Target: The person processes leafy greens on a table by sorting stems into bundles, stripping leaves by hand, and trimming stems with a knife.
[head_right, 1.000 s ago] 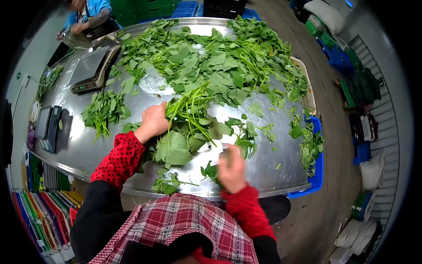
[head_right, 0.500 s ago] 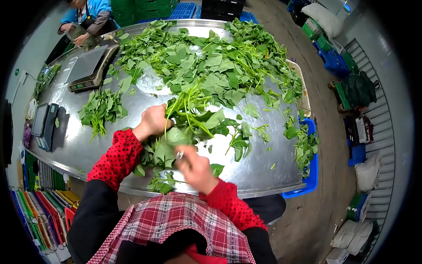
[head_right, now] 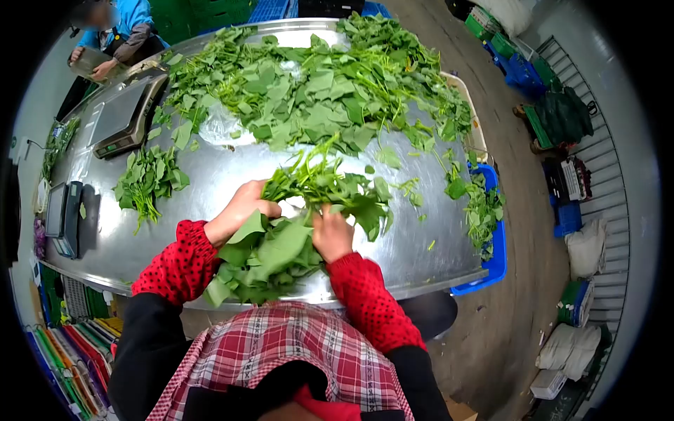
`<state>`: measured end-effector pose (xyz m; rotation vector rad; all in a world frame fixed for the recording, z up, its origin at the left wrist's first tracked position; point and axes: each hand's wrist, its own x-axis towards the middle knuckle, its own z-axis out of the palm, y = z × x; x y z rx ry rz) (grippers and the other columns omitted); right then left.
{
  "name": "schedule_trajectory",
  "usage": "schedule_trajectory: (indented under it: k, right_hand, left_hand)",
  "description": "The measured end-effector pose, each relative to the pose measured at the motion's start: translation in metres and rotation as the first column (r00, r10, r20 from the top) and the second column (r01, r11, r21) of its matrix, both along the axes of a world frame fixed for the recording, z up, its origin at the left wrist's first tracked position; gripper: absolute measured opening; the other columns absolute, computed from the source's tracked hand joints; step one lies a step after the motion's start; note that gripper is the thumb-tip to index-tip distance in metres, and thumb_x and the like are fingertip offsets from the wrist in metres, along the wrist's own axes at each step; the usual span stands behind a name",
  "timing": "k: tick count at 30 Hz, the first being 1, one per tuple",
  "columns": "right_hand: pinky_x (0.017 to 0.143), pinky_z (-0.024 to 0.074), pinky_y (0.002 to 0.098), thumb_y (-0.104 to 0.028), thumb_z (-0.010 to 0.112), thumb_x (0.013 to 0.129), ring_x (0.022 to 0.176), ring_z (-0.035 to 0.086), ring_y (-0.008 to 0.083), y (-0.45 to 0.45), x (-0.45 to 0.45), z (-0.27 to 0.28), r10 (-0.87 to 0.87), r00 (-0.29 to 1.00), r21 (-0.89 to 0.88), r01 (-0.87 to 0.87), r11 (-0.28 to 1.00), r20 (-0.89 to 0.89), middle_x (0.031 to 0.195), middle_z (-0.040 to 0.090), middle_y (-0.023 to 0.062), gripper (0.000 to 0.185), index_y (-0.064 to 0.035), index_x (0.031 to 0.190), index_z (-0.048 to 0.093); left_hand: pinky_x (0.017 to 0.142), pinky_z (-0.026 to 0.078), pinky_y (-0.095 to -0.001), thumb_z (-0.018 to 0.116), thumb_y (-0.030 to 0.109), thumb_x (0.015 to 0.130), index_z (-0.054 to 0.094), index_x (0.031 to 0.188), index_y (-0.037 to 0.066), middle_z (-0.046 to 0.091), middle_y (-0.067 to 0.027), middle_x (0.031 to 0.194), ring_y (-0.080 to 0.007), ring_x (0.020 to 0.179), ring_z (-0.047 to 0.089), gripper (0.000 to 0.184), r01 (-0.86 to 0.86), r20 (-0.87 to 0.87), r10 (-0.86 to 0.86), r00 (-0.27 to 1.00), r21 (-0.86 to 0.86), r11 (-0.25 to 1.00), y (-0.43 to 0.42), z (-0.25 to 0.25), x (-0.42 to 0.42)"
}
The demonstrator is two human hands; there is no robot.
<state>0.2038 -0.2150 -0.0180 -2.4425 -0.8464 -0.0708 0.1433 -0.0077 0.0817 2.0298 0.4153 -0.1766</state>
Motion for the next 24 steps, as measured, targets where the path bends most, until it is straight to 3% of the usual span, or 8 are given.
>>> schedule_trajectory:
  k: [5, 8, 11, 13, 16, 19, 22, 24]
  right_hand:
    - [0.056, 0.0467, 0.0468, -0.014, 0.055, 0.089, 0.063, 0.060, 0.0406, -0.019, -0.005, 0.012, 0.083, 0.983, 0.209, -0.047, 0.977, -0.167, 0.077, 0.062, 0.0205, 0.017, -0.0033, 0.101, 0.050]
    - [0.055, 0.0464, 0.0468, -0.013, 0.055, 0.088, 0.063, 0.059, 0.0399, 0.002, 0.005, 0.059, 0.151, 0.988, 0.312, -0.131, 0.941, -0.040, 0.076, 0.060, 0.0204, 0.013, -0.0033, 0.097, 0.052]
    - [0.057, 0.0478, 0.0486, -0.017, 0.054, 0.088, 0.062, 0.059, 0.0396, -0.010, 0.010, 0.018, 0.155, 0.988, 0.263, -0.149, 0.953, -0.002, 0.074, 0.060, 0.0197, 0.017, -0.0030, 0.096, 0.053]
    - [0.060, 0.0469, 0.0531, -0.026, 0.052, 0.091, 0.067, 0.061, 0.0428, -0.069, 0.026, -0.093, 0.097, 0.980, -0.085, -0.113, 0.990, -0.172, 0.073, 0.063, 0.0238, 0.024, -0.0036, 0.098, 0.054]
    - [0.063, 0.0488, 0.0478, -0.027, 0.054, 0.091, 0.072, 0.062, 0.0420, -0.066, 0.017, -0.008, -0.073, 0.973, -0.065, 0.060, 0.996, -0.221, 0.080, 0.063, 0.0241, 0.026, -0.0021, 0.100, 0.056]
    - [0.065, 0.0500, 0.0405, -0.021, 0.062, 0.087, 0.072, 0.063, 0.0356, -0.027, 0.020, 0.069, 0.031, 0.984, 0.368, 0.037, 0.929, -0.177, 0.084, 0.062, 0.0205, 0.024, -0.0003, 0.099, 0.058]
    - [0.070, 0.0512, 0.0358, -0.021, 0.071, 0.080, 0.080, 0.063, 0.0279, 0.014, 0.005, 0.107, 0.223, 0.932, 0.530, -0.040, 0.847, -0.286, 0.095, 0.063, 0.0161, 0.043, 0.0016, 0.112, 0.055]
    - [0.077, 0.0502, 0.0320, -0.023, 0.076, 0.076, 0.085, 0.061, 0.0214, 0.028, 0.009, 0.114, 0.403, 0.798, 0.567, -0.095, 0.818, -0.448, 0.104, 0.062, 0.0137, 0.057, 0.0020, 0.122, 0.051]
  left_hand:
    - [0.072, 0.049, -0.0467, 0.068, 0.027, 0.067, 0.062, 0.097, -0.002, 0.064, -0.0249, 0.078, -0.0411, 0.079, 0.063, 0.042, 0.054, -0.033, -0.044, 0.998, 0.422, 0.905, -0.006, 0.003, -0.003]
    - [0.074, 0.048, -0.0424, 0.070, 0.019, 0.066, 0.062, 0.103, 0.002, 0.064, -0.0207, 0.078, -0.0374, 0.078, 0.062, 0.042, 0.089, -0.045, -0.077, 0.996, 0.378, 0.921, -0.013, 0.006, 0.000]
    - [0.073, 0.046, -0.0343, 0.067, 0.008, 0.070, 0.062, 0.097, -0.001, 0.062, -0.0110, 0.080, -0.0257, 0.075, 0.060, 0.030, 0.149, 0.150, -0.105, 0.983, -0.320, 0.935, 0.001, 0.022, -0.012]
    - [0.075, 0.044, -0.0324, 0.069, 0.005, 0.071, 0.063, 0.093, -0.002, 0.059, -0.0104, 0.084, -0.0251, 0.079, 0.058, 0.023, 0.034, 0.013, -0.034, 0.999, -0.642, 0.766, 0.016, 0.047, -0.020]
    - [0.075, 0.045, -0.0358, 0.063, 0.001, 0.070, 0.061, 0.094, -0.001, 0.060, -0.0072, 0.088, -0.0198, 0.080, 0.056, 0.023, 0.365, 0.626, -0.217, 0.749, -0.116, 0.924, 0.037, 0.008, -0.027]
    - [0.075, 0.047, -0.0305, 0.066, 0.009, 0.077, 0.061, 0.099, -0.003, 0.063, -0.0089, 0.091, -0.0175, 0.083, 0.061, 0.025, 0.139, 0.101, -0.102, 0.990, -0.508, 0.850, 0.036, 0.000, -0.020]
    - [0.075, 0.047, -0.0288, 0.063, 0.004, 0.075, 0.058, 0.110, -0.001, 0.063, -0.0067, 0.092, -0.0143, 0.084, 0.058, 0.036, 0.325, 0.261, -0.249, 0.933, -0.311, 0.893, 0.016, 0.013, -0.016]
    - [0.075, 0.045, -0.0293, 0.062, -0.001, 0.075, 0.058, 0.108, -0.002, 0.063, -0.0054, 0.097, -0.0145, 0.084, 0.057, 0.033, 0.038, 0.031, -0.024, 0.999, -0.554, 0.832, -0.001, 0.038, -0.015]
